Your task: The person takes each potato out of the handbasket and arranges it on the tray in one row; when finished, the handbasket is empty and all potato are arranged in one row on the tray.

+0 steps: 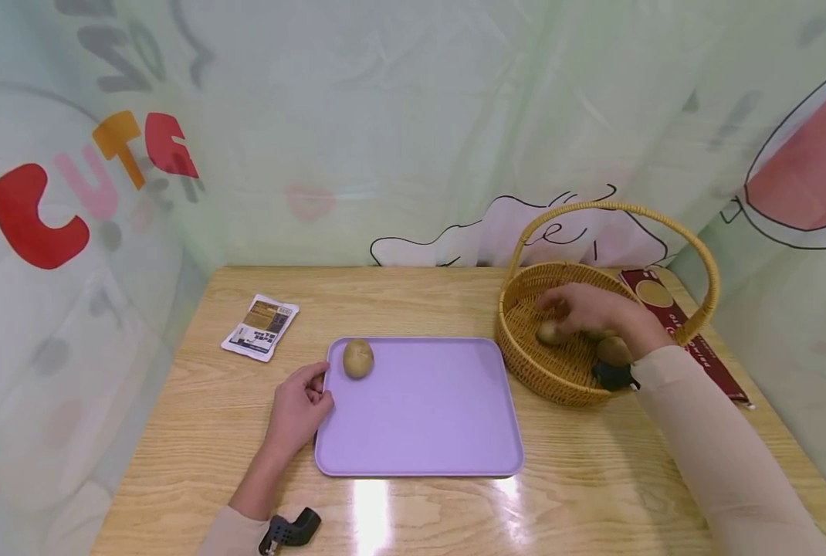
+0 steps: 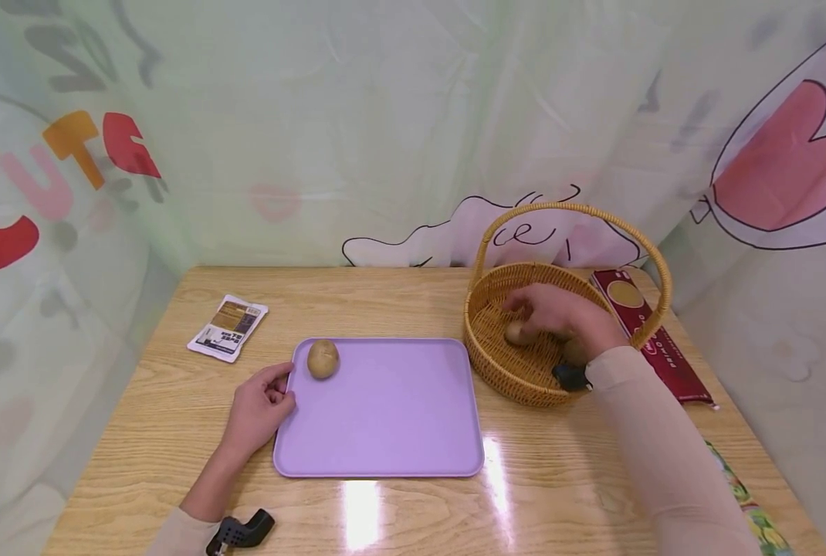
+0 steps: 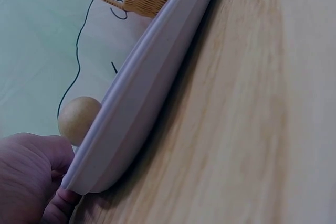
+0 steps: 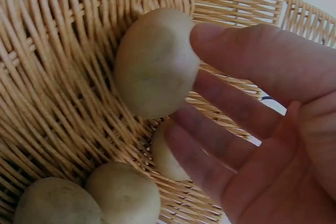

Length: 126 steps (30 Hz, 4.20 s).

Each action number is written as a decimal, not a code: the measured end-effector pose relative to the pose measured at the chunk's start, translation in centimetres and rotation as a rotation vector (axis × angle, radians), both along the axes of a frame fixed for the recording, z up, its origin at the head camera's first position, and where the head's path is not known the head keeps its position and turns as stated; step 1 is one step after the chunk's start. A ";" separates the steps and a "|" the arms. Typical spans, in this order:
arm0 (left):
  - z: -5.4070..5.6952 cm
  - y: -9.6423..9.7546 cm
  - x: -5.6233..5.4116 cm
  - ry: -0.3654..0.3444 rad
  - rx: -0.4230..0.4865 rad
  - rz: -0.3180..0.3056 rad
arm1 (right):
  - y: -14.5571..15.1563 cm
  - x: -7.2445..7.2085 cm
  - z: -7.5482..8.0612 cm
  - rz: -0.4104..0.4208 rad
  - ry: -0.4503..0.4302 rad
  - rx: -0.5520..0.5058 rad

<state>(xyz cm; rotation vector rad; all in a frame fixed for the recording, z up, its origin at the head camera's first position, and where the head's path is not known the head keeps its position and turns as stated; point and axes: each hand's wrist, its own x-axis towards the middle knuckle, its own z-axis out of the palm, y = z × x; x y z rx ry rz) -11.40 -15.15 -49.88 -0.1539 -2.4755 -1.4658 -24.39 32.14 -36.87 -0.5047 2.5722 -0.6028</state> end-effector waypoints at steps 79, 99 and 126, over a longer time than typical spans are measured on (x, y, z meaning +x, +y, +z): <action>0.0 0.0 -0.2 0.005 0.000 -0.008 | -14.3 3.5 -1.5 0.131 0.371 -0.271; -0.1 0.0 -0.3 0.011 0.008 -0.011 | -20.6 3.2 -6.5 -0.079 0.141 -0.274; 0.1 -0.1 -0.3 -0.007 0.018 -0.014 | -24.5 4.3 -7.6 -0.135 0.189 -0.271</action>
